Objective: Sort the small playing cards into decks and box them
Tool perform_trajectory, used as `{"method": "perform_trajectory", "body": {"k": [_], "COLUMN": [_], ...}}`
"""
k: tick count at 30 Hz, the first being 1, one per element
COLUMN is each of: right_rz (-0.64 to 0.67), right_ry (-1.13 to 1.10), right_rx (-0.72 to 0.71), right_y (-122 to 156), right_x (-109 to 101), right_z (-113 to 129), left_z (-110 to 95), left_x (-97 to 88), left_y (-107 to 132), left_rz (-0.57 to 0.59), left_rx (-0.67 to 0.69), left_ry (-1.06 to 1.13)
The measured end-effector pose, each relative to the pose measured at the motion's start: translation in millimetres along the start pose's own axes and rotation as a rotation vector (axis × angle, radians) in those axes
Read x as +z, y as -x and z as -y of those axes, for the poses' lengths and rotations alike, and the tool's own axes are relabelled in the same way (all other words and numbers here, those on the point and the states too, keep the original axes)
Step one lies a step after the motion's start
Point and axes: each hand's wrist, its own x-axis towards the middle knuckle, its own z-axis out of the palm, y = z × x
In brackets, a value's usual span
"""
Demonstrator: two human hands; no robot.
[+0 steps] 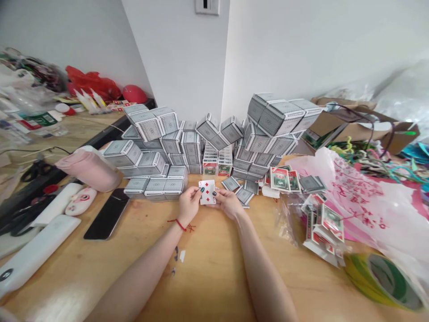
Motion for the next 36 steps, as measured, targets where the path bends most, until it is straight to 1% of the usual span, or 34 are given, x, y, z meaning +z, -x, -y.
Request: {"method": "perform_trajectory", "body": {"k": [2,5,7,12,14,17,19,23,26,29,31,33,36], "right_rz": [-0.005,-0.049,-0.09,-0.17,-0.155,-0.132,-0.167,-0.286,-0.275,-0.22,-0.215,-0.227,-0.227], "right_ry": [0.009,0.042,0.094,0.332,0.374,0.422,0.471,0.613,0.667,0.609,0.552,0.499,0.428], "right_rx": [0.014,-0.002,-0.045,-0.213,-0.241,-0.232,-0.263,-0.343,-0.4,-0.397,-0.372,-0.345,-0.325], "right_y": [1,0,-2,-5,-4,-2,0,6,10,10,8,5,0], "right_x": [-2,-3,-2,5,9,15,19,24,28,29,30,30,31], "right_z": [0,-2,-3,-11,-16,-26,-33,-43,-47,-48,-48,-47,-41], "left_z": [0,-2,-4,-9,-11,-14,-17,-20,-19,-16,-14,-14,-13], "left_x": [-0.9,-2.5,-3.5,-2.9,-1.6,-0.1,0.3,1.0,2.2,3.5,4.0,3.9,3.0], "left_y": [0,0,1,3,4,5,5,6,6,5,4,4,5], "left_rz": [0.031,0.079,0.096,0.093,0.124,0.244,0.279,0.213,0.185,0.122,0.067,0.03,0.012], "left_rx": [-0.011,-0.028,-0.037,-0.011,-0.073,-0.242,-0.332,-0.445,-0.474,-0.443,-0.412,-0.358,-0.263], "left_ry": [0.032,0.114,0.173,0.345,0.441,0.499,0.517,0.592,0.628,0.611,0.58,0.537,0.521]}}
